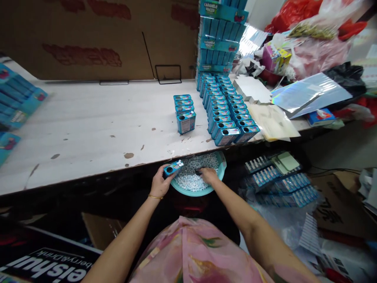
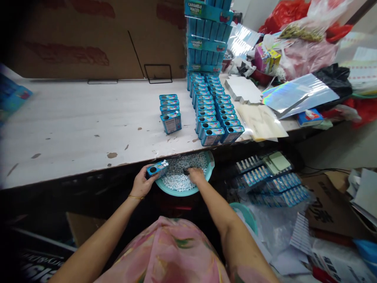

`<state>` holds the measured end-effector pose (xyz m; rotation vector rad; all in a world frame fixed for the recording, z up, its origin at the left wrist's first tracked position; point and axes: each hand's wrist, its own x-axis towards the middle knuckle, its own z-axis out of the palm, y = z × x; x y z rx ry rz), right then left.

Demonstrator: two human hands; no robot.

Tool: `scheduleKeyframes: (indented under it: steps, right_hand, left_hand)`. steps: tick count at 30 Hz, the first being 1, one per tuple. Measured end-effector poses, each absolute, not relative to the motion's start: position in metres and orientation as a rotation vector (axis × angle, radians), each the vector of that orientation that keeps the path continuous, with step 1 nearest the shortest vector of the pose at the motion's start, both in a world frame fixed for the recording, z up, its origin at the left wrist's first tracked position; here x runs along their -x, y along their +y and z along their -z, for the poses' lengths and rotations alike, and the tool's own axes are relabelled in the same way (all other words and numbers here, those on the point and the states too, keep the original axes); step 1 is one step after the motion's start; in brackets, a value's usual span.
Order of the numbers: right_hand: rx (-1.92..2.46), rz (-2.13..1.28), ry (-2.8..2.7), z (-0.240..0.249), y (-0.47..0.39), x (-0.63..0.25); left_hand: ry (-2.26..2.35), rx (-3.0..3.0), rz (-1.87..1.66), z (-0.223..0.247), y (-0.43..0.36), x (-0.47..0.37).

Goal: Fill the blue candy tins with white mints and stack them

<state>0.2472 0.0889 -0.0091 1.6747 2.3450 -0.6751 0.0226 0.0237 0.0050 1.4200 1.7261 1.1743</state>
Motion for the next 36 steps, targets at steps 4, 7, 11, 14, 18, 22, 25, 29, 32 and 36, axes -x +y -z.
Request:
scheduleKeyframes:
  steps: [4,7,11,14,18,22,25,29,32,36]
  right_hand:
    - [-1.738,0.923,2.355,0.035,0.092,-0.236]
    - [-1.72,1.109,2.418,0.032,0.095,-0.25]
    - [-1.711,1.295,2.51,0.003,0.097,-0.27]
    - [-1.667,1.449,2.614,-0.029,0.096,-0.28]
    - [-1.551,1.186,2.735,-0.076,0.093,-0.278]
    - [-1.435,0.621,2.668,-0.115,0.086,-0.26]
    - [-1.327,0.358,2.578,-0.133,0.08,-0.245]
    - [-1.26,0.213,2.541,-0.145,0.075,-0.224]
    - [-1.218,0.149,2.584,-0.15,0.073,-0.216]
    - [-1.222,0.13,2.625,-0.147,0.076,-0.242]
  left_hand:
    - [1.761,-1.409,-1.188,-0.003,0.017,-0.015]
    - [1.767,-1.393,-1.198,-0.004,0.014,-0.012]
    - [1.768,-1.388,-1.205,-0.005,0.016,-0.015]
    - [1.762,-1.419,-1.19,-0.004,0.02,-0.023]
    - [1.742,-1.489,-1.126,-0.004,0.026,-0.041]
    - [1.732,-1.596,-1.035,-0.005,0.031,-0.057]
    - [1.714,-1.631,-1.007,-0.006,0.031,-0.062]
    - [1.716,-1.639,-0.988,-0.006,0.031,-0.064]
    - [1.707,-1.63,-1.003,-0.004,0.032,-0.063]
    - [1.671,-1.588,-1.079,0.001,0.031,-0.056]
